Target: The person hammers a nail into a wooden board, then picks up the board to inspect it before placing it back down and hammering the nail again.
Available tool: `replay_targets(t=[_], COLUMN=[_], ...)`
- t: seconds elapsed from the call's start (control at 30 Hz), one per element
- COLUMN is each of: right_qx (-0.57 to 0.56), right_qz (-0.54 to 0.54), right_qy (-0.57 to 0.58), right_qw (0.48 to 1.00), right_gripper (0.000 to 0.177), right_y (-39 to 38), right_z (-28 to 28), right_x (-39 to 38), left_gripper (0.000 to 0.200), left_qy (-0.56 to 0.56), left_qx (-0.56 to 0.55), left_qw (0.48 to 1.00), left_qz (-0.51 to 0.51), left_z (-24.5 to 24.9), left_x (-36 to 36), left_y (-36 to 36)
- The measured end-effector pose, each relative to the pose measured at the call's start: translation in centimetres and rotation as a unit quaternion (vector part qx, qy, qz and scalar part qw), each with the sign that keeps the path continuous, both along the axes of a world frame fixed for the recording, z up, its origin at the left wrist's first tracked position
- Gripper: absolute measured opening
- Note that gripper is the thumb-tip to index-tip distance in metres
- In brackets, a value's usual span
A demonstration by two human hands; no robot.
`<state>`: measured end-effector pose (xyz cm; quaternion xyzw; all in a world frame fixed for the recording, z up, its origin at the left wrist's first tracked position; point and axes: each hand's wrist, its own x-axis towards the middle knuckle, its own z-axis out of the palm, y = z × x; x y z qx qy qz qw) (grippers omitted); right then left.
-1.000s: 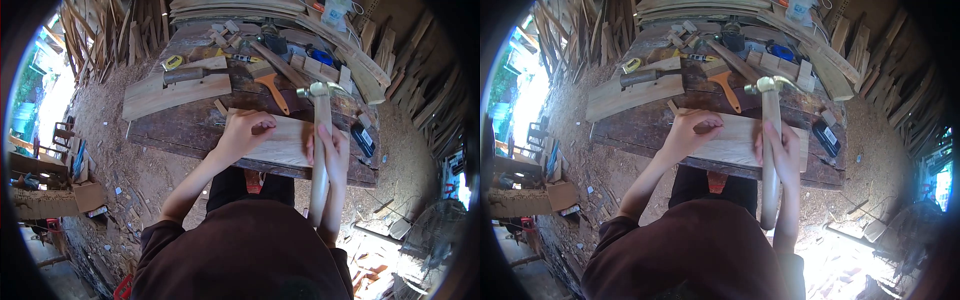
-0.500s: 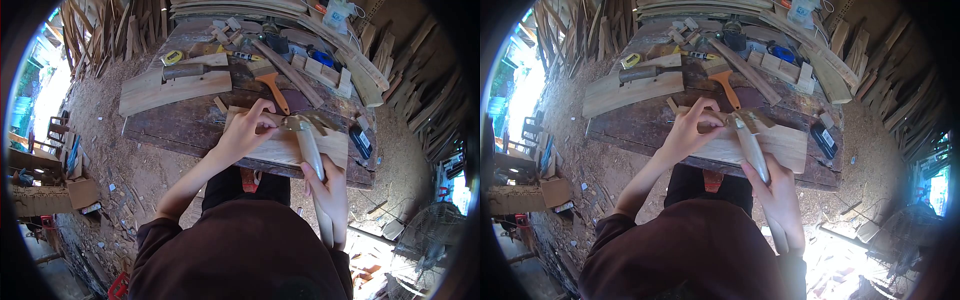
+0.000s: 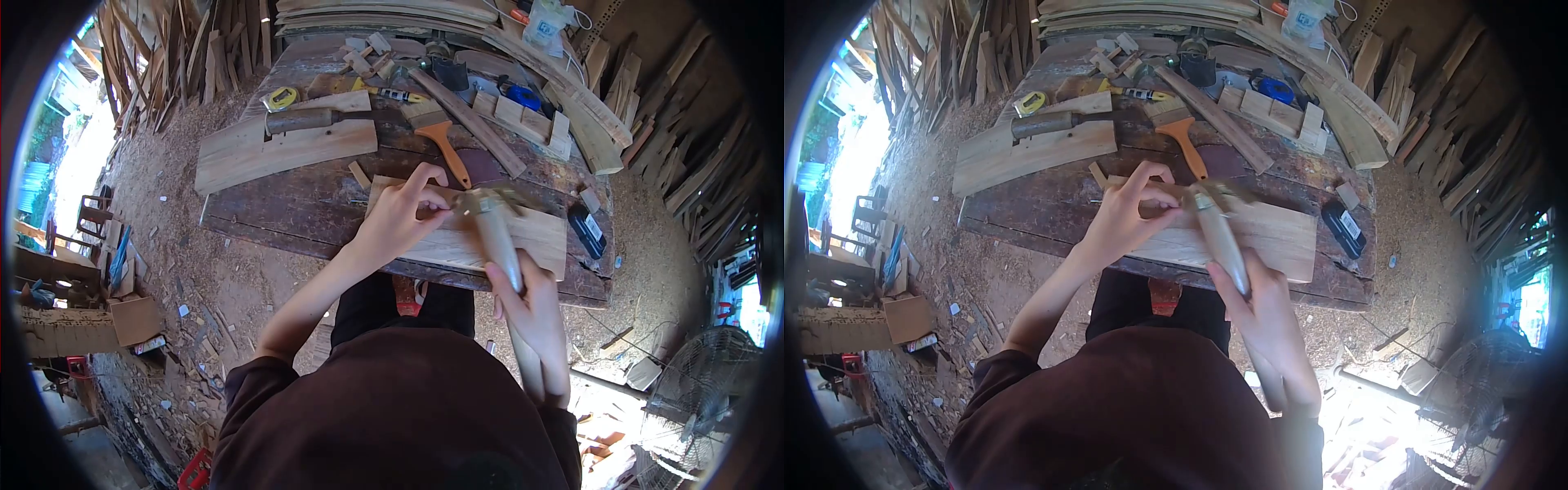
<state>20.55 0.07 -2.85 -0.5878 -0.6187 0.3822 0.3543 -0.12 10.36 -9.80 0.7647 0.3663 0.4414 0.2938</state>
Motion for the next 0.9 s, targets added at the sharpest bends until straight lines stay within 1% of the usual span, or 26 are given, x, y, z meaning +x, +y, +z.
replay_targets(t=[0.07, 0.1, 0.17, 0.2, 0.27, 0.3, 0.33, 0.37, 0.4, 0.47, 0.57, 0.63, 0.67, 0.73, 0.8, 0.87, 0.9], right_qx=[-0.054, -0.054, -0.038, -0.038, -0.029, -0.012, -0.01, -0.007, -0.005, 0.004, -0.005, -0.009, -0.008, -0.02, -0.021, -0.024, -0.025], right_qz=[0.039, 0.041, 0.006, 0.005, -0.017, -0.015, -0.016, -0.024, -0.031, -0.031, -0.042, -0.061, -0.061, -0.066, -0.076, -0.084, -0.082], right_qy=[-0.017, -0.018, 0.022, 0.022, 0.178, 0.191, 0.191, 0.216, 0.24, 0.233, 0.238, 0.288, 0.289, 0.34, 0.345, 0.35, 0.356], right_qw=[0.998, 0.998, 0.999, 0.999, 0.983, 0.981, 0.981, 0.976, 0.97, 0.972, 0.97, 0.956, 0.955, 0.938, 0.935, 0.933, 0.931], right_gripper=[0.017, 0.017, 0.021, 0.021, 0.021, 0.023, 0.023, 0.024, 0.025, 0.028, 0.03, 0.035, 0.035, 0.037, 0.038, 0.039, 0.04], right_y=[0.4, 0.5, 0.3, 0.5, 1.4, 2.0, 2.7, 3.5, 4.2, 5.4, 6.6, 7.1, 7.3, 7.5, 7.5, 7.5, 7.4], right_z=[-0.3, -0.2, 0.0, 0.0, 0.1, -0.1, -0.6, -1.1, -1.7, -2.8, -4.0, -4.8, -5.0, -5.3, -5.5, -5.6, -5.5], right_x=[0.6, 0.8, 1.2, 1.4, 1.8, 1.9, 2.1, 2.3, 2.5, 2.7, 2.8, 2.7, 2.8, 3.1, 3.3, 3.4, 3.4], left_gripper=[0.035, 0.035, 0.022, 0.022, 0.01, 0.01, 0.01, 0.01, 0.01, 0.01, 0.01, 0.009, 0.009, 0.01, 0.011, 0.01, 0.01], left_qy=[-0.01, -0.012, -0.011, -0.01, 0.016, 0.017, 0.027, 0.038, 0.038, 0.062, 0.058, 0.061, 0.061, 0.06, 0.058, 0.058, 0.058], left_qx=[-0.002, -0.002, 0.022, 0.022, 0.078, 0.08, 0.11, 0.139, 0.14, 0.151, 0.133, 0.148, 0.164, 0.158, 0.153, 0.115, 0.114], left_qw=[1.0, 1.0, 1.0, 1.0, 0.997, 0.997, 0.993, 0.989, 0.989, 0.986, 0.989, 0.987, 0.984, 0.985, 0.986, 0.992, 0.992], left_qz=[0.006, 0.009, -0.017, -0.018, 0.001, 0.0, -0.012, -0.023, -0.022, -0.023, -0.02, -0.02, -0.02, -0.028, -0.038, -0.01, -0.01], left_z=[0.1, 0.0, -0.3, -0.5, -0.8, -1.0, -1.2, -1.3, -1.3, -1.1, -0.8, -0.8, -0.7, -0.8, -0.8, -0.7, -0.6], left_x=[0.0, 0.0, 0.0, 0.1, 0.1, 0.1, 0.1, 0.1, 0.1, 0.1, 0.1, 0.2, 0.2, 0.2, 0.2, 0.3, 0.2], left_y=[-0.1, 0.0, 0.2, 0.1, 0.1, 0.3, 0.5, 0.5, 0.5, 0.4, 0.3, 0.2, 0.3, 0.3, 0.3, 0.2, 0.1])
